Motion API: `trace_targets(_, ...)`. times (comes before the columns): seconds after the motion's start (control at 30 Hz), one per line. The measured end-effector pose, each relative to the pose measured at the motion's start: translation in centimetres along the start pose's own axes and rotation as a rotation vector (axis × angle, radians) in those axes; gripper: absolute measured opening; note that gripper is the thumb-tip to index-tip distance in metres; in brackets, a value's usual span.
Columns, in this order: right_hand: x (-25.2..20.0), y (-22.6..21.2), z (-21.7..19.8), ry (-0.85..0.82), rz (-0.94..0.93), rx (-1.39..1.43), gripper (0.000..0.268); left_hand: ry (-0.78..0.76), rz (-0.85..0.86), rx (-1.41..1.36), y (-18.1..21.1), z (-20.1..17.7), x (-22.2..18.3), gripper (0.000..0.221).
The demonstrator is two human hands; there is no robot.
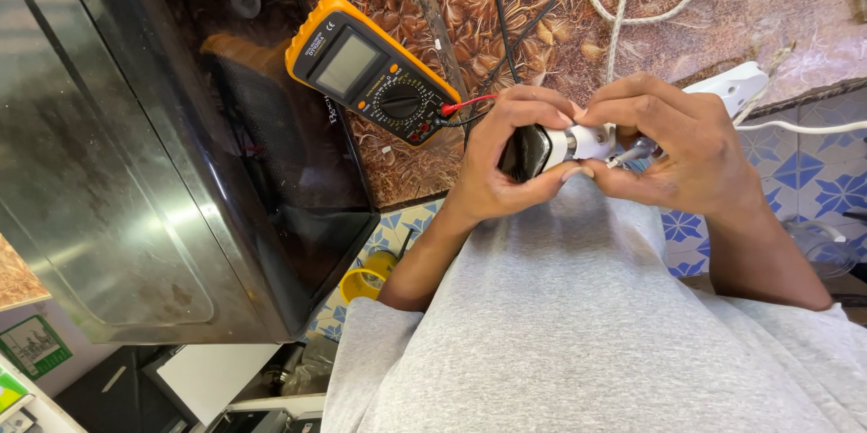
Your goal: Disassemble and inspect an electric iron using a screwdriver and multimeter
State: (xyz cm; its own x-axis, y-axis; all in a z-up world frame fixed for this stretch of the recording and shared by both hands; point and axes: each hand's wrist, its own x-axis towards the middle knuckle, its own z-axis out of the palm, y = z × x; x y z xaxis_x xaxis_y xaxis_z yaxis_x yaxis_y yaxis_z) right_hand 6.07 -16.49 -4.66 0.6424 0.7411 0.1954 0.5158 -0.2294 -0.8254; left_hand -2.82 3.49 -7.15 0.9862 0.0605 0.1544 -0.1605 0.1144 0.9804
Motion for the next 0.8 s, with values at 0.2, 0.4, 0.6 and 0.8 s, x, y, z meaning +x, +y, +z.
trace_targets(0.2, 0.0, -0.2, -0.4, -0.012, -0.012, 0.023, 0.049, 0.007, 0.025, 0.094, -0.3, 0.2, -0.3, 0.05)
trace_targets(0.4, -0.8, 0.9, -0.6, -0.025, 0.015, 0.037, 0.046, 0.0, 0.047, 0.03, -0.8, 0.4, -0.2, 0.06)
trace_targets(0.6, -0.4, 1.3, -1.0, -0.036, 0.064, 0.076, 0.046, -0.013, 0.019, 0.06, -1.0, 0.4, 0.1, 0.056)
trace_targets(0.8, -0.3, 3.5, -2.3, -0.127, 0.026, -0.046, 0.056, 0.131, 0.147, -0.064, -2.4, -1.8, 1.6, 0.04)
